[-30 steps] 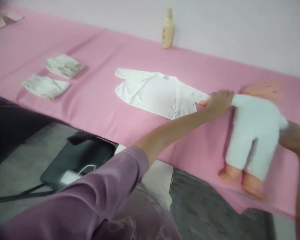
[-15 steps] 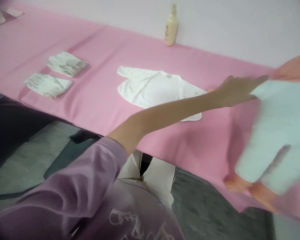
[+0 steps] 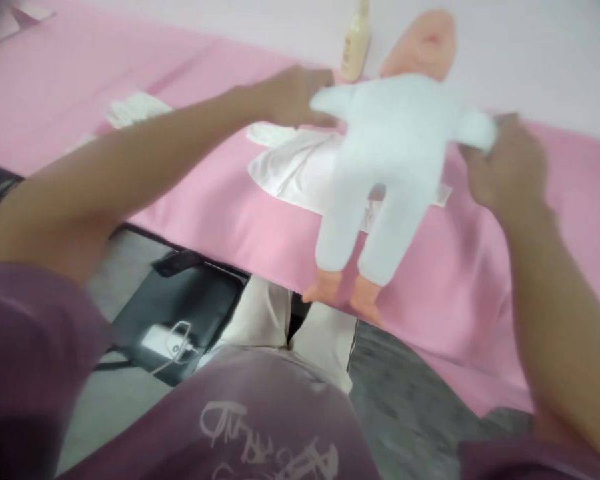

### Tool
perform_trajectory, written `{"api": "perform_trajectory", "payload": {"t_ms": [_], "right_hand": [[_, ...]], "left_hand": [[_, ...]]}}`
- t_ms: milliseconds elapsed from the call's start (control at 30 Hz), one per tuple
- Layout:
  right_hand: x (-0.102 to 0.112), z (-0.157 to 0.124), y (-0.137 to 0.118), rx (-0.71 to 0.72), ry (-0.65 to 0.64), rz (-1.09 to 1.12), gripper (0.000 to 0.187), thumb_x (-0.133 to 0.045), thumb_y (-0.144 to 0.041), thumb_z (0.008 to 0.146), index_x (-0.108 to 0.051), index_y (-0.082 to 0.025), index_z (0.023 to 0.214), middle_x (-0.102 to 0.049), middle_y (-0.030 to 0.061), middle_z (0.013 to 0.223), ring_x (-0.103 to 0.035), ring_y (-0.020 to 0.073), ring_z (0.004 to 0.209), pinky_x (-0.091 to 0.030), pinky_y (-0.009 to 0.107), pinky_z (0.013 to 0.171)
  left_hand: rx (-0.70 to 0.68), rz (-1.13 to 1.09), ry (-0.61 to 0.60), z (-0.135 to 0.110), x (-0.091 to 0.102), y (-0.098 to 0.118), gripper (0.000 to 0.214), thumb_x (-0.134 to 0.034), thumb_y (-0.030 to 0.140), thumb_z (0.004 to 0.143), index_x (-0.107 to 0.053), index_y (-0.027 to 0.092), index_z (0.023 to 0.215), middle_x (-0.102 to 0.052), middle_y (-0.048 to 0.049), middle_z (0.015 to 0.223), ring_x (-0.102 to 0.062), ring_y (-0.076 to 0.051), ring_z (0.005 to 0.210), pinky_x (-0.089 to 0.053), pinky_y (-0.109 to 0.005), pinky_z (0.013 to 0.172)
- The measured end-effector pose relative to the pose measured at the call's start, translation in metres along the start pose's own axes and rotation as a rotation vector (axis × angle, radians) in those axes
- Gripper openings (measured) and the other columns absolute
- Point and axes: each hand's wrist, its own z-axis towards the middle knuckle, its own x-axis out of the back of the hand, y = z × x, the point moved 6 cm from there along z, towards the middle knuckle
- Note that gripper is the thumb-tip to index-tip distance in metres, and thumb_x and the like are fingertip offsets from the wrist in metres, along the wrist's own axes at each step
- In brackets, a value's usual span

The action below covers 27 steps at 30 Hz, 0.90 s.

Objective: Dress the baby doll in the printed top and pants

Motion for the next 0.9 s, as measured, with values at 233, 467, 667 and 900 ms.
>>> {"api": "perform_trajectory", "payload": {"t_ms": [233, 467, 667, 900], "right_hand": [[-0.059, 0.014, -0.074, 0.132, -0.119, 0.041, 0.053, -0.058, -0.048, 0.123, -0.065, -0.022, 0.169, -0.079, 0.0301, 0.158, -0.076, 0.0425, 0.137, -0.046, 0.051, 0.097], [-0.1, 0.023, -0.071, 0.128, -0.161, 0.025, 0.053, -0.058, -0.046, 0.12, -0.066, -0.023, 0.167, -0.081, 0.0296, 0.153, -0.077, 0.0437, 0.13, -0.048, 0.051, 0.094], [-0.115, 0.035, -0.042, 0.092, -0.078, 0.017, 0.051, -0.061, -0.048, 0.117, -0.071, -0.026, 0.162, -0.081, 0.0261, 0.155, -0.078, 0.0433, 0.134, -0.051, 0.053, 0.096], [-0.139, 0.04, -0.014, 0.113, -0.087, -0.01, 0.04, -0.059, -0.051, 0.112, -0.078, -0.025, 0.135, -0.081, 0.0287, 0.139, -0.074, 0.048, 0.133, -0.053, 0.059, 0.109]], "left_hand": [[0.171, -0.047, -0.056, -0.022, -0.024, -0.103, 0.063, -0.088, 0.083, 0.095, -0.084, 0.039, 0.139, -0.087, -0.0094, 0.107, -0.057, -0.043, 0.146, -0.044, -0.064, 0.134], [0.127, -0.057, -0.003, -0.015, -0.043, -0.122, 0.063, -0.096, 0.07, 0.098, -0.083, 0.03, 0.145, -0.087, -0.0089, 0.132, -0.076, -0.042, 0.13, -0.055, -0.055, 0.121], [0.147, -0.141, -0.065, -0.01, -0.052, -0.126, 0.053, -0.091, 0.073, 0.096, -0.088, 0.037, 0.134, -0.088, -0.0059, 0.119, -0.071, -0.046, 0.146, -0.055, -0.056, 0.121], [0.109, -0.192, 0.031, -0.006, -0.057, -0.117, 0.05, -0.093, 0.073, 0.088, -0.089, 0.042, 0.127, -0.089, -0.0048, 0.107, -0.073, -0.043, 0.141, -0.057, -0.052, 0.114]]}}
